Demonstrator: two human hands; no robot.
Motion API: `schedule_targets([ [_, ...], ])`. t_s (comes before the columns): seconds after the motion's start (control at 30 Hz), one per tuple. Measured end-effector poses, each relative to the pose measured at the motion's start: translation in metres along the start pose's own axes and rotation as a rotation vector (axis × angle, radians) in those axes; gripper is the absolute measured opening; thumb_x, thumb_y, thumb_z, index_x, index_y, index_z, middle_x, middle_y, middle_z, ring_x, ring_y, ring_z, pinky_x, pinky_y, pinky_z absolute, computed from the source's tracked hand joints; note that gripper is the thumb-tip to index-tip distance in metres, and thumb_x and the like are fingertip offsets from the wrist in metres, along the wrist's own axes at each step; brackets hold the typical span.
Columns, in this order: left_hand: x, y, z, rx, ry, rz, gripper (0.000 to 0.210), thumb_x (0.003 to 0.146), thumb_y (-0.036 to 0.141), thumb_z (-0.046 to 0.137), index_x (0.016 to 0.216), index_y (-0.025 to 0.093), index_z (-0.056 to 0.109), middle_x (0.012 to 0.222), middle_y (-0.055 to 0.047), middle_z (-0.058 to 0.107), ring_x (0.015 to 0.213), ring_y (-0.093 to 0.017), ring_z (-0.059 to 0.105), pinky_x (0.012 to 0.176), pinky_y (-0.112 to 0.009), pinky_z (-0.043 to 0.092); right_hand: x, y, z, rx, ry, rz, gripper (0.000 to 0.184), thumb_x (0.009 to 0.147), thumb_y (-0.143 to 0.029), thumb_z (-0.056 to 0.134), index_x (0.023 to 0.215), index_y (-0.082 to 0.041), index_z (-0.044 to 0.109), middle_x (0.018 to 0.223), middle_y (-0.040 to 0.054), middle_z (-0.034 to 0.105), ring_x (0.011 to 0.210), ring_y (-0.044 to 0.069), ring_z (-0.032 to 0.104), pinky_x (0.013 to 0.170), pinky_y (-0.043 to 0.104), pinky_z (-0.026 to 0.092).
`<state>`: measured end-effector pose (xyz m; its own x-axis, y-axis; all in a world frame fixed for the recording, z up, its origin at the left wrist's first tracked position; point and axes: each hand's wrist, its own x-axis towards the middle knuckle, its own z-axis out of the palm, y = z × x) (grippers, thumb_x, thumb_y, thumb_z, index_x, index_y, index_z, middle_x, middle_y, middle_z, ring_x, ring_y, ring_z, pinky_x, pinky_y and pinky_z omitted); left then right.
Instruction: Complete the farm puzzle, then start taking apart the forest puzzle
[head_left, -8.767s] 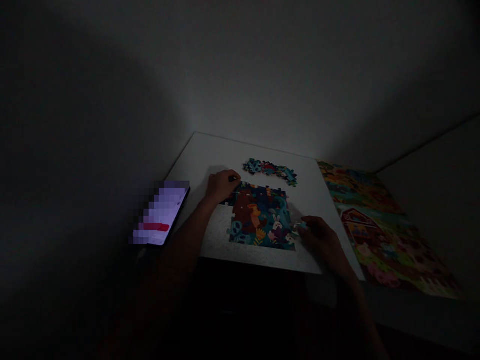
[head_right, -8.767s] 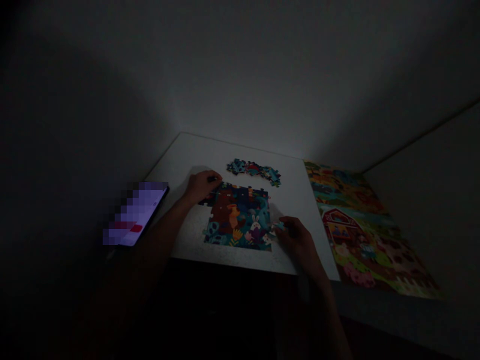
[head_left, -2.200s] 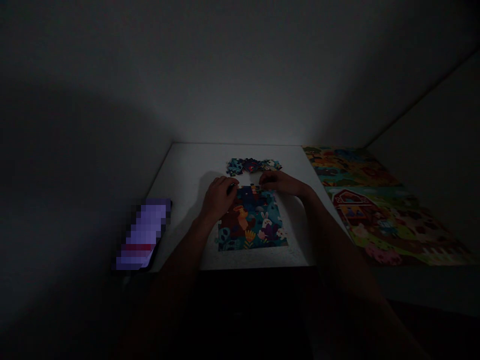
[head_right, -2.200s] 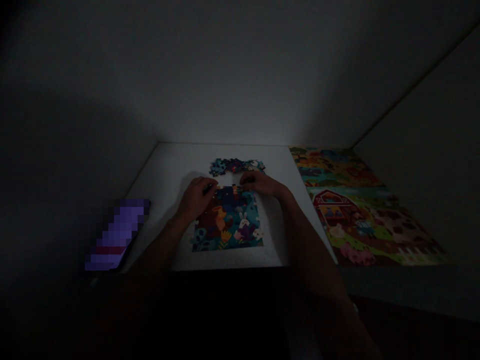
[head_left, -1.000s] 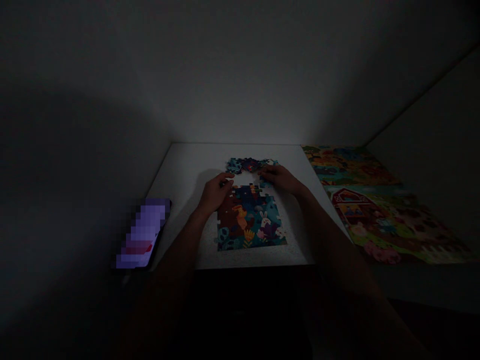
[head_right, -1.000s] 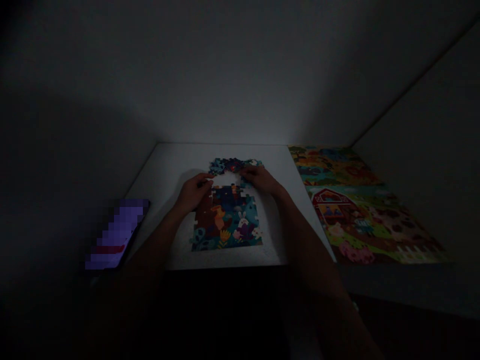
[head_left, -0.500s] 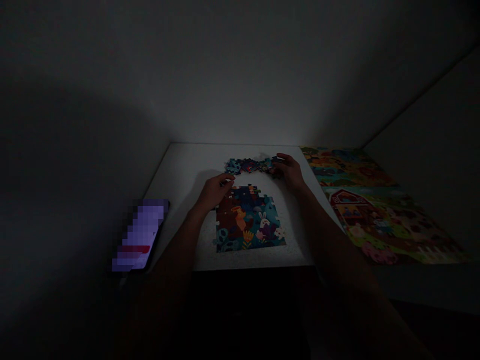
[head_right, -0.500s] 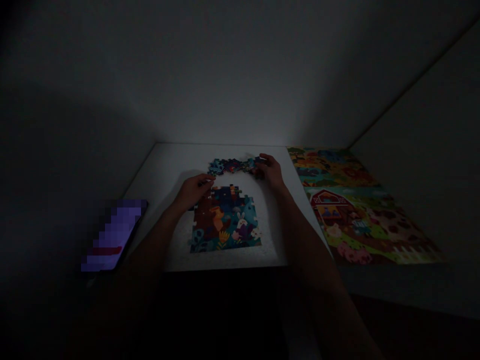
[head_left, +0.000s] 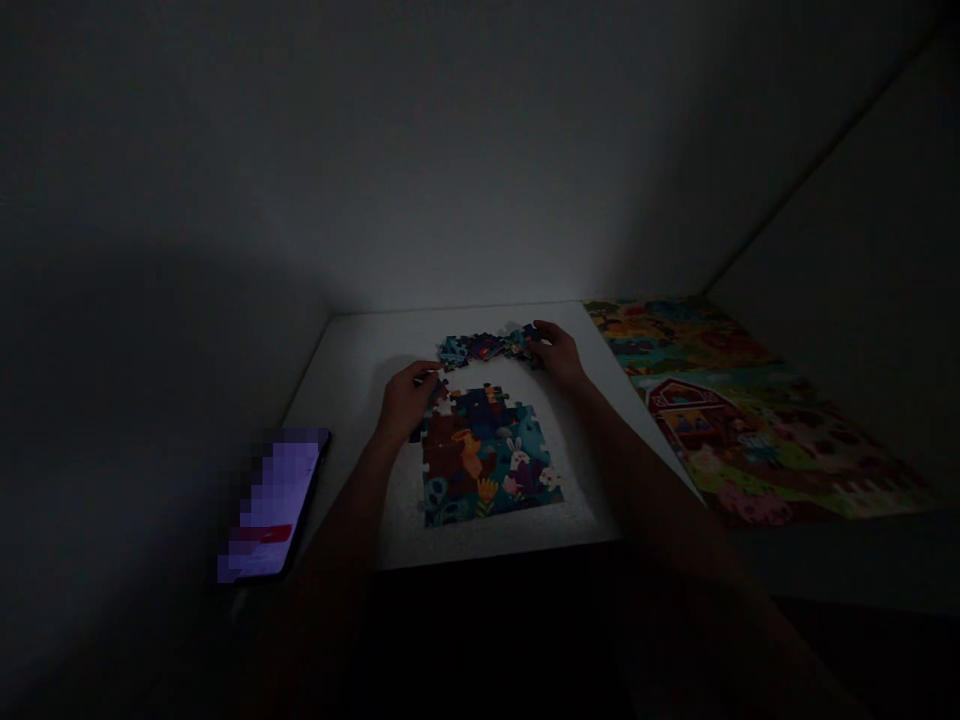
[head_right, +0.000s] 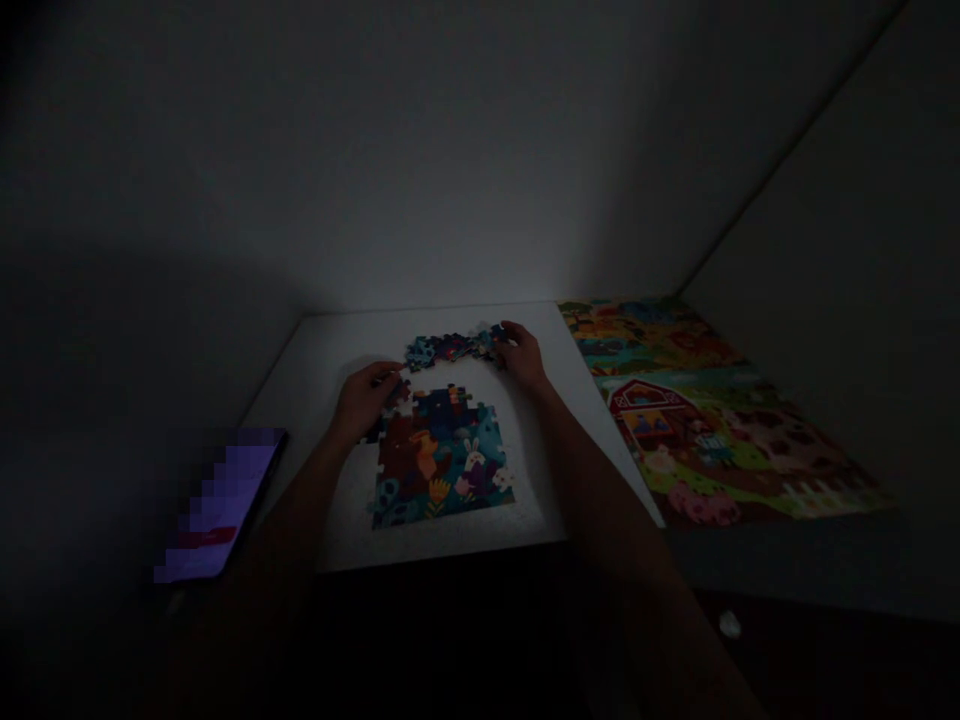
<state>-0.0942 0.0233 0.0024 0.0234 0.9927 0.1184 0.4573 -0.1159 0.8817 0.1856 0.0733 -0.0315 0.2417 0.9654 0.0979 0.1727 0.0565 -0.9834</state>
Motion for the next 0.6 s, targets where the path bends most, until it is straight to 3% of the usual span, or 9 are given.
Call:
schedule_targets([
  [0.23,0.019,0.013,0.01,0.034,0.011,0.075,0.024,0.079,0.024,0.059,0.098,0.017,0.071,0.089,-0.005,0.074,0.079,-0.019,0.069,0.073,-0.028,0.054,0.001,0.002,0.007,-0.1,0.021,-0.018,0.058,0.073,-0.024,0.06,0.129,-0.014,0.059,0.125,0.0144,0.065,0.055,0.009,0.057,0.055,0.027,0.052],
  [0.43,0.039,0.038,0.035,0.1,-0.035,0.086,0.028,0.078,0.017,0.055,0.1,0.017,0.072,0.084,-0.004,0.074,0.072,-0.017,0.068,0.071,-0.028,0.054,-0.003,-0.002,0.008,-0.236,0.003,-0.057,0.053,0.078,-0.019,0.057,0.131,-0.013,0.06,0.106,0.0107,0.072,0.065,0.015,0.065,0.07,0.032,0.055],
  [0.6,0.056,0.053,0.053,0.194,-0.037,0.117,0.033,0.078,0.014,0.053,0.105,0.015,0.072,0.089,-0.006,0.075,0.082,-0.019,0.068,0.075,-0.028,0.053,-0.005,-0.005,0.01,-0.265,0.011,-0.097,0.049,0.078,-0.016,0.058,0.127,-0.015,0.063,0.103,0.0084,0.073,0.085,0.019,0.068,0.083,0.035,0.055],
])
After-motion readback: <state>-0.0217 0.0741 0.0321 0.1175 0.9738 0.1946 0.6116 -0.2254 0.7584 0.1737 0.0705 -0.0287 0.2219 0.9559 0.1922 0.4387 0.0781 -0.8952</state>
